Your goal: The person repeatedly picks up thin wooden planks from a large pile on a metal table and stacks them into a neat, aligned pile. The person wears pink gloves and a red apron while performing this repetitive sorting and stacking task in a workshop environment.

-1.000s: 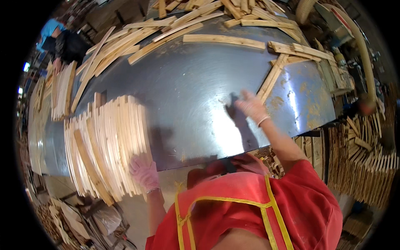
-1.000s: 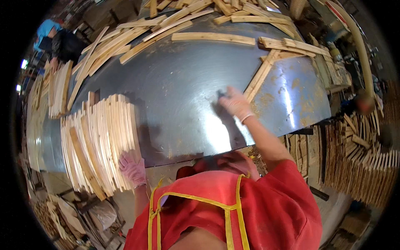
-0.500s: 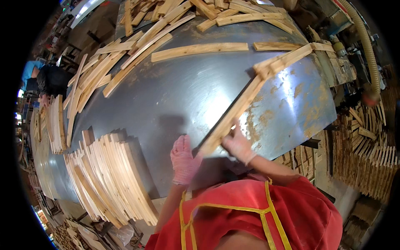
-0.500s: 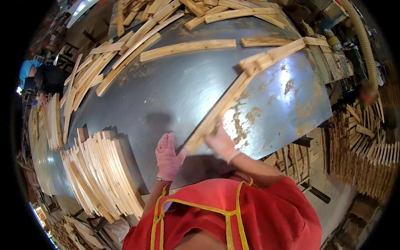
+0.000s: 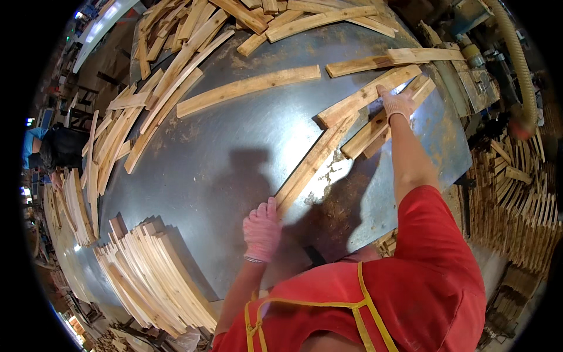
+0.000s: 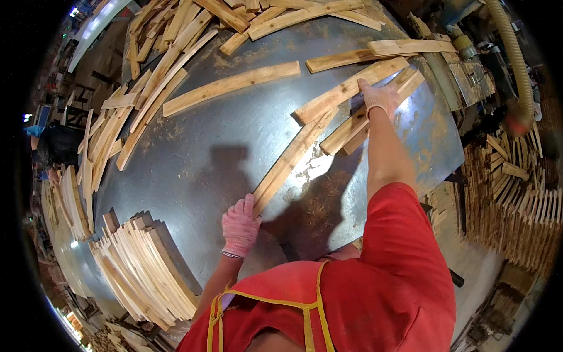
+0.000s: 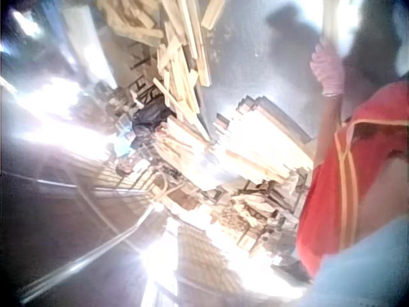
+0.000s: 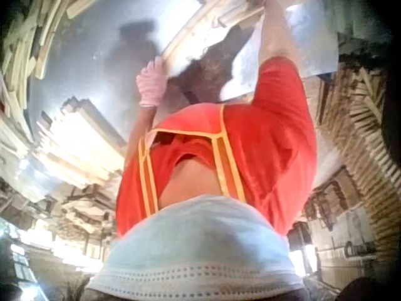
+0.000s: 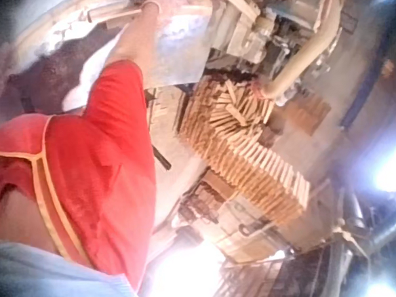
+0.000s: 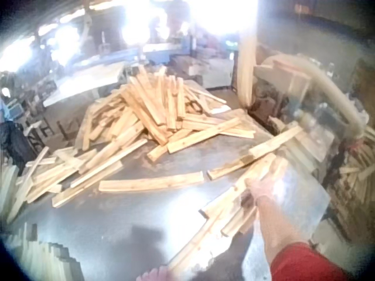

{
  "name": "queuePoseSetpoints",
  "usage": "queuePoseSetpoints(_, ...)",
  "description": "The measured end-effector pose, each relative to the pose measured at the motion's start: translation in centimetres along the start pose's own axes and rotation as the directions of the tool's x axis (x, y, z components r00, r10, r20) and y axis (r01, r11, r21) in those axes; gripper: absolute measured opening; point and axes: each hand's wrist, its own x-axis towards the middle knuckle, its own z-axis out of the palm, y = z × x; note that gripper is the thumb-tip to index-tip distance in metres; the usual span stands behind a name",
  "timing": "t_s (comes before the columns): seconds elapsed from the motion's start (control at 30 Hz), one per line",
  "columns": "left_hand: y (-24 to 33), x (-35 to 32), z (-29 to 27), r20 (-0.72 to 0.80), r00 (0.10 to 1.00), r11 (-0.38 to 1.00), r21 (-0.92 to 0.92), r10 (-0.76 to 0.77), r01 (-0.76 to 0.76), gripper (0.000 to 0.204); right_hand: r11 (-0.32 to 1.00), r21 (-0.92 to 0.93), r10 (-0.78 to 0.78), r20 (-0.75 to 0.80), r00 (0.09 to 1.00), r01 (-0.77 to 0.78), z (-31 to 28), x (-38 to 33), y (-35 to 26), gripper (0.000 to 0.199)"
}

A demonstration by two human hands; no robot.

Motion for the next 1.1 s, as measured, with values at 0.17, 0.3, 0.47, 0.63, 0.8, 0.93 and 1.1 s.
queuePoseSetpoints(0.17,-3.0,-4.5,-2.1,-0.116,0.992,0.998,0.024,-0.056,0.059,0.082,0.997,-0.018,-0.072,0.021,0.997,0.072,2.3,0.9,7.8,0.103)
queuePoseSetpoints(0.3,-8.9,-11.6,0.1,-0.123,0.963,0.971,-0.056,-0.238,0.233,0.076,0.988,0.058,-0.151,0.103,0.983,0.146,2.8,2.0,11.1,0.080)
queuePoseSetpoints(0.47,-14.9,-21.6,4.6,0.308,0.868,0.096,-0.924,-0.390,0.370,0.060,0.882,0.469,-0.120,0.155,0.981,0.034,3.6,-8.5,10.0,0.091)
queuePoseSetpoints(0.63,-13.3,-25.6,5.1,0.396,0.808,-0.081,-0.911,-0.435,0.403,0.058,0.553,0.803,-0.300,0.442,0.846,-0.223,3.7,-23.6,12.8,0.101)
queuePoseSetpoints(0.8,-16.8,-34.1,10.6,-0.460,0.623,0.767,-0.260,-0.633,0.587,0.054,0.537,0.755,-0.443,0.631,0.636,-0.376,0.0,-44.2,17.1,0.096)
queuePoseSetpoints(0.93,-20.1,-38.8,10.9,-0.384,0.520,0.619,-0.206,-0.763,0.758,0.058,0.644,0.586,-0.388,0.805,0.450,-0.492,4.5,-51.2,20.4,0.115)
queuePoseSetpoints(1.1,-17.0,-32.8,5.6,-0.232,0.784,0.811,-0.286,-0.575,0.510,0.062,0.791,0.606,-0.600,0.796,0.081,-0.086,9.3,-60.1,18.9,0.102)
